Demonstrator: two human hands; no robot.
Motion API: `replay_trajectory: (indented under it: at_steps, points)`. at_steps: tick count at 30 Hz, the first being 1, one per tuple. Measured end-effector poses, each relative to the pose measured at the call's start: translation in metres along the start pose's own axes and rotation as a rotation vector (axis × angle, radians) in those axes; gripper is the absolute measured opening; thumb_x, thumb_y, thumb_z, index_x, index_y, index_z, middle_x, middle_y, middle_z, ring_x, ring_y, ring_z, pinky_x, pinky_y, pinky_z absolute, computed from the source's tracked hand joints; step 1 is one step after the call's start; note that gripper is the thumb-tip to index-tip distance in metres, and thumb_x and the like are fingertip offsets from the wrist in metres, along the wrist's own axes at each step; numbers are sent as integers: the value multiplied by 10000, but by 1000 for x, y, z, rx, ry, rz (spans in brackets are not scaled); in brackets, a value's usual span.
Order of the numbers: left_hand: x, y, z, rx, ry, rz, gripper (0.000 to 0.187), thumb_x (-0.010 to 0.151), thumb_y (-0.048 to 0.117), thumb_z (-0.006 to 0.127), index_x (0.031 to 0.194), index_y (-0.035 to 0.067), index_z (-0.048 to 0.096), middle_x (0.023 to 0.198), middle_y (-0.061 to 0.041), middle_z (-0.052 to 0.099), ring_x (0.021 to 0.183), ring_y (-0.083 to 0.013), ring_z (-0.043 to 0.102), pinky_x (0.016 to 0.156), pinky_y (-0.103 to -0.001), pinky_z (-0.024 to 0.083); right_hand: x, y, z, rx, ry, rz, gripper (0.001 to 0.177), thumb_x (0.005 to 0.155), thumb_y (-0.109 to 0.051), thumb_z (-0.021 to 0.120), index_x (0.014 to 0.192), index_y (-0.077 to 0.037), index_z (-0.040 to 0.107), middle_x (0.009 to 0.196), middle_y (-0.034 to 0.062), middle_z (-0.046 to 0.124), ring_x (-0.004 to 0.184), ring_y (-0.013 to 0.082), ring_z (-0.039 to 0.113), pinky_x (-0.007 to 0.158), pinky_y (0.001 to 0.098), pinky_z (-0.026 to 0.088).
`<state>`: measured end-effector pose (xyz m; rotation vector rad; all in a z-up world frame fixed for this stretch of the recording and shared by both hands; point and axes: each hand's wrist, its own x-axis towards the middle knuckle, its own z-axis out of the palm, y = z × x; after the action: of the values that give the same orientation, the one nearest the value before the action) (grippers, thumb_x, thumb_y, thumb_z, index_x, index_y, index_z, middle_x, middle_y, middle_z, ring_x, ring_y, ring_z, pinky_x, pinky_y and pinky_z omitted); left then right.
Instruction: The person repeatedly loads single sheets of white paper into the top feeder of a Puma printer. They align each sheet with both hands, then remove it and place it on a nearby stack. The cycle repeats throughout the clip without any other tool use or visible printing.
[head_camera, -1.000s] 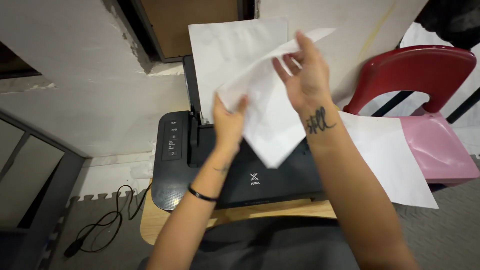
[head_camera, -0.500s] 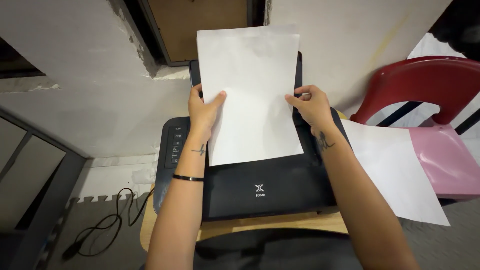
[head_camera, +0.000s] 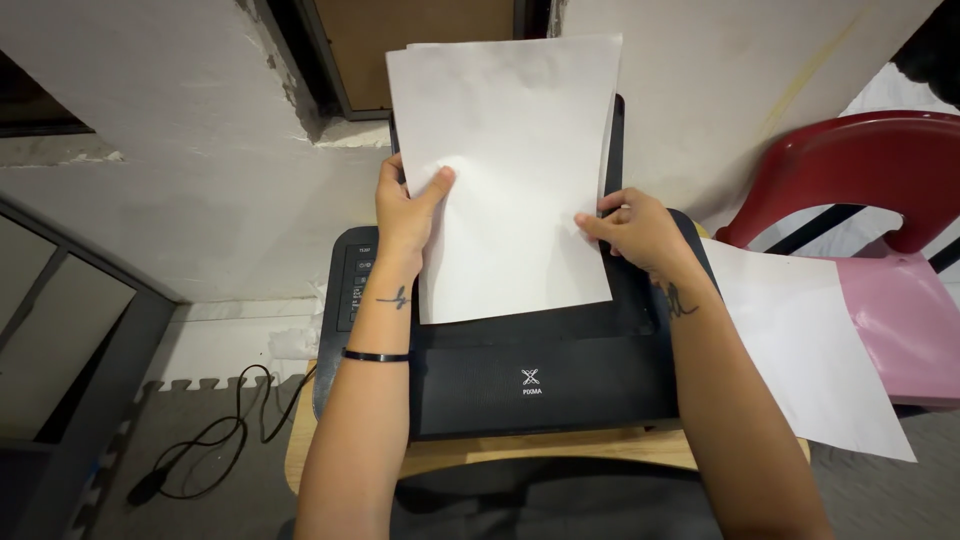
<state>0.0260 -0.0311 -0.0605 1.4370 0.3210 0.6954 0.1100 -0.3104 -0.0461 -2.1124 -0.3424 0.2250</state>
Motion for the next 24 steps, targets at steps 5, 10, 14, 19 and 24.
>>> replay_trajectory:
  at_steps: [5, 10, 14, 19, 24]
  points:
    - [5, -1, -4, -80, -14, 96, 628, 900, 228, 835, 1333, 7, 438, 1205, -184, 699, 1088, -198, 703, 960, -317, 569, 4, 5, 0, 16, -47, 35, 383, 916, -373, 783, 913, 7, 735, 682, -1, 560, 565, 100, 439, 495, 269, 345]
    - [6, -3, -11, -15, -36, 89, 763, 893, 93, 746, 1449, 147, 228, 1226, -198, 688, 1000, -182, 726, 894, -294, 559, 12, 6, 3, 356, 194, -103, 225, 973, -273, 732, 977, -58, 666, 712, -28, 547, 551, 45, 488, 463, 211, 375]
    - [9, -11, -15, -73, -130, 204, 654, 889, -56, 722, 1374, 137, 330, 1293, -176, 668, 988, -196, 726, 896, -302, 573, 11, 5, 6, 381, 316, -215, 205, 1014, -247, 706, 988, -47, 669, 783, -28, 590, 581, 28, 504, 469, 208, 395]
    - [9, -10, -15, 276, -100, 317, 308, 894, -61, 720, 1160, 93, 703, 1174, -96, 742, 1056, -170, 743, 938, -294, 598, 9, -2, 16, 319, 342, -324, 222, 1009, -238, 715, 1001, -20, 675, 821, -8, 639, 637, 36, 538, 502, 205, 451]
    - [2, 5, -19, 399, -74, 292, 368, 819, -70, 748, 1142, 106, 730, 1097, -69, 756, 986, -157, 739, 874, -285, 596, 10, -3, 20, 306, 281, -304, 209, 997, -222, 725, 1012, -15, 696, 846, 4, 661, 721, 42, 598, 561, 215, 539]
